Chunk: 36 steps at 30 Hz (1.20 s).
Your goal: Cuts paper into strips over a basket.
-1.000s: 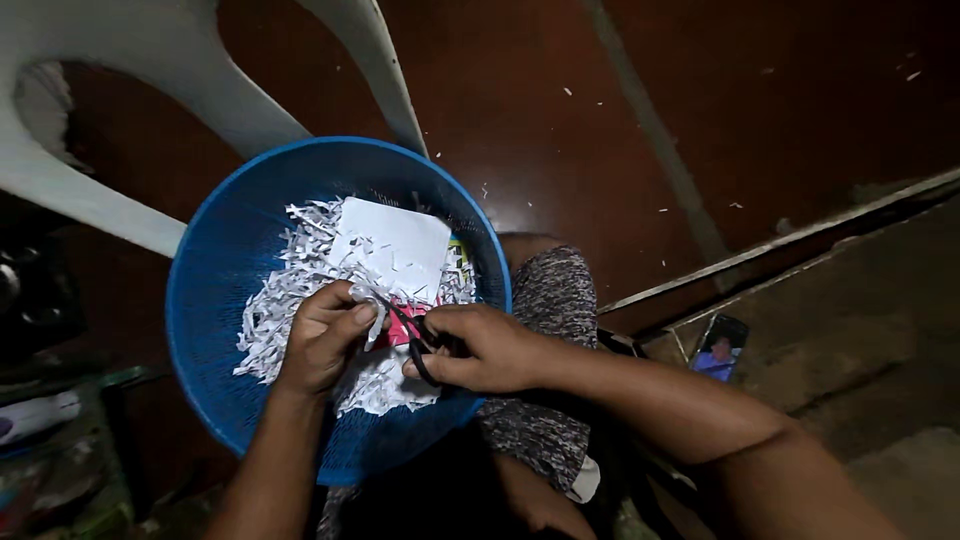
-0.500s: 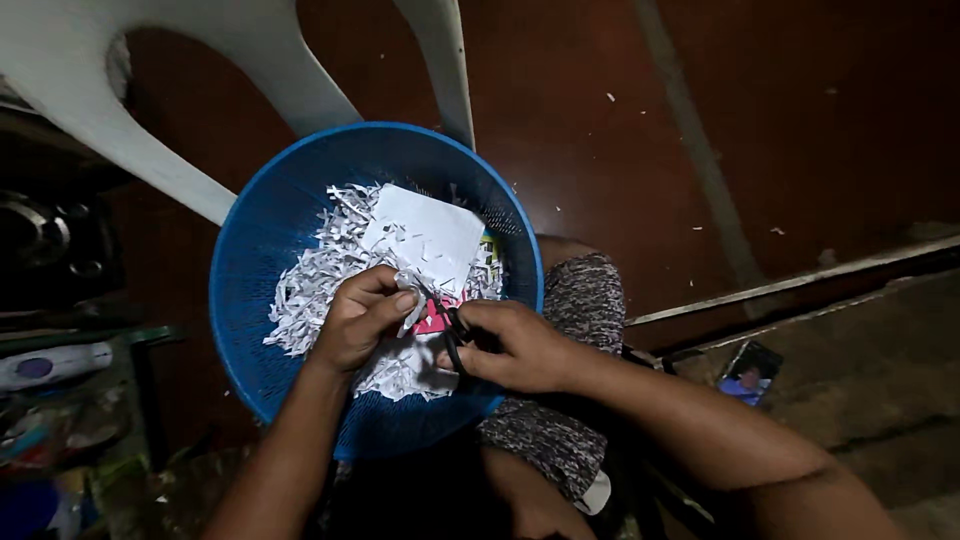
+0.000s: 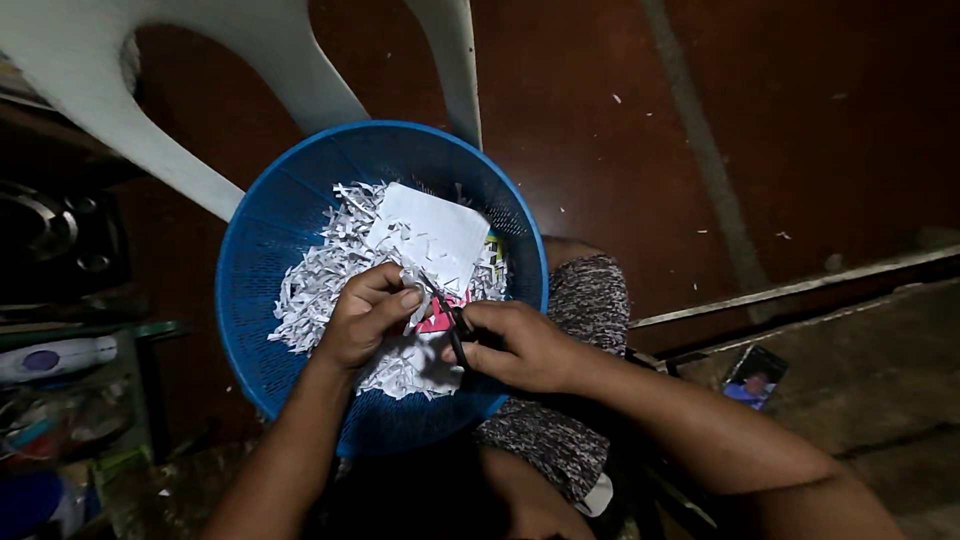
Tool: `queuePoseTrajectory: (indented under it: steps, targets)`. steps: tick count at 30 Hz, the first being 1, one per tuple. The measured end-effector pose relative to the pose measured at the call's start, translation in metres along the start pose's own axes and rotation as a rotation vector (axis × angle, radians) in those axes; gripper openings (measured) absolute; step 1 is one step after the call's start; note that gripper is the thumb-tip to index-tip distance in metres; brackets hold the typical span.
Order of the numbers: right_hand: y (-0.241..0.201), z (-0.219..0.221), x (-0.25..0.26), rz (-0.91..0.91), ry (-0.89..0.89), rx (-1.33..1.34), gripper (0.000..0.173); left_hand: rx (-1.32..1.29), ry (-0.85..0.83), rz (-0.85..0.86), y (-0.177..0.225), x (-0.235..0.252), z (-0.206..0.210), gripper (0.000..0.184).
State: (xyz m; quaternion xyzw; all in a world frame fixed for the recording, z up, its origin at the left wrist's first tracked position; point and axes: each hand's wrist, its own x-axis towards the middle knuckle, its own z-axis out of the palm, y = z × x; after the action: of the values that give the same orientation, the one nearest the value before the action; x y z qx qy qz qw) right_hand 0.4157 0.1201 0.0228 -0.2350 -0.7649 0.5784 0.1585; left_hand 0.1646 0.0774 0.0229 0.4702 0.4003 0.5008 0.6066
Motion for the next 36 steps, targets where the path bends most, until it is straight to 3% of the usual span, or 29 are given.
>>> queuePoseTrajectory:
  steps: [15, 21, 36]
  targets:
    - [0.0015, 0.0006, 0.0005, 0.003, 0.014, 0.01, 0.042, 0.018, -0.017, -0.008, -0.0011, 0.0003, -0.0008, 0.018]
    - [-0.0013, 0.0, 0.0008, 0.025, 0.032, 0.058, 0.042, 0.034, 0.07, 0.011, 0.0008, 0.0003, -0.0016, 0.018]
    - [-0.0031, -0.0011, 0.0, 0.08, -0.023, 0.015, 0.046, -0.031, 0.099, 0.026, 0.0017, 0.001, 0.0017, 0.014]
